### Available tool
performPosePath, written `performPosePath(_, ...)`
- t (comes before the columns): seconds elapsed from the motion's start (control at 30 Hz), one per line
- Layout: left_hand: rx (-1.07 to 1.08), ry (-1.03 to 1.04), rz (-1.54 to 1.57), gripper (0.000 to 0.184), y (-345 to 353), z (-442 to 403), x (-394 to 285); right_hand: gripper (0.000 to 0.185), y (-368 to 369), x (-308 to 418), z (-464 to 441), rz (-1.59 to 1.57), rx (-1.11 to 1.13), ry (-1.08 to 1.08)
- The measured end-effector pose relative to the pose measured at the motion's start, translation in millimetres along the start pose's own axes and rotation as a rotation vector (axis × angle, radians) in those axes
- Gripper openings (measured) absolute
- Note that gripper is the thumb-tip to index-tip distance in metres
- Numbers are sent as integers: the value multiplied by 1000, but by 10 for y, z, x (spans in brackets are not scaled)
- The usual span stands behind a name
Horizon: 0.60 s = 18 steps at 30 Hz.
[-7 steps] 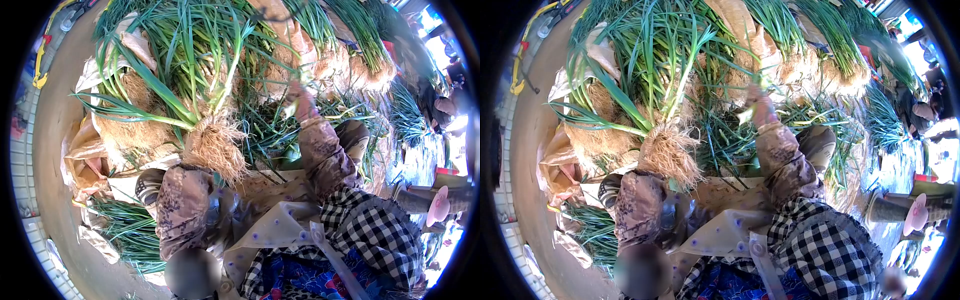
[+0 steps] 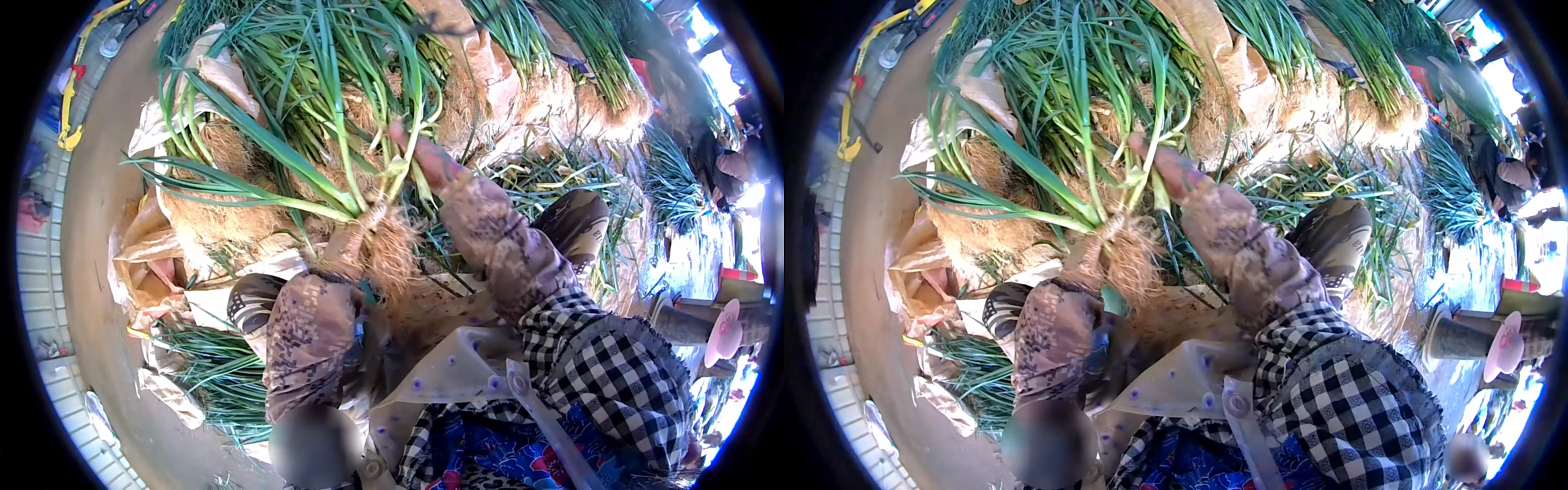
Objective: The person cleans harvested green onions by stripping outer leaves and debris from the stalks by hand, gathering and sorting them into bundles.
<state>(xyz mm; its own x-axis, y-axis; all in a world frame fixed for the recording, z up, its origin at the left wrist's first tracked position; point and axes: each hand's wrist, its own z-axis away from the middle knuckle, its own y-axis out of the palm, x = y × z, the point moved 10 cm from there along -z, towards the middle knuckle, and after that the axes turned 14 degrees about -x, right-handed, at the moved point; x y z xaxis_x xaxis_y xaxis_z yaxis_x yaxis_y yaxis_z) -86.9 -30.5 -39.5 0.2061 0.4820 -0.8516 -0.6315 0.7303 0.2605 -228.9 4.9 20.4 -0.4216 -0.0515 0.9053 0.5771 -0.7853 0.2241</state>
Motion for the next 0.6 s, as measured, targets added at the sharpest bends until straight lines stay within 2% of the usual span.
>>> performPosePath(0.03,-23,-8,41,40,-41,9,55,85,61,59,-40,161,-29,-47)
performPosePath(0.07,-42,-3,81,39,-77,60,52,79,262,130,-25,92,71,-69)
performPosePath(0.13,-74,15,149,38,-150,96,39,60,469,263,66,47,166,-91)
performPosePath(0.17,-84,30,178,38,-195,86,45,43,311,222,-115,268,63,-255)
performPosePath(0.23,-92,80,216,37,-299,75,19,37,217,8,-262,19,92,-187)
performPosePath(0.3,-65,141,288,37,-351,90,21,36,225,-64,33,-232,254,-125)
performPosePath(0.37,-7,234,318,37,-400,97,10,37,212,-97,341,-258,318,-96)
performPosePath(0.4,2,294,284,37,-450,81,22,36,168,-83,411,-80,214,-110)
performPosePath(0.43,-43,390,44,35,-550,19,58,36,119,-68,492,105,119,-109)
performPosePath(0.47,-134,371,-133,32,-596,-35,45,38,72,-47,588,282,35,-90)
performPosePath(0.5,-214,340,-311,28,-643,-83,32,38,-27,-99,600,274,69,-26)
performPosePath(0.53,-262,543,-371,27,-667,-61,-41,38,-220,-150,606,273,100,39)
performPosePath(0.57,-308,746,-429,25,-701,-55,-19,36,-347,120,576,449,134,-459)
performPosePath(0.6,-291,673,-416,25,-698,-78,-50,37,-571,89,544,358,107,-367)
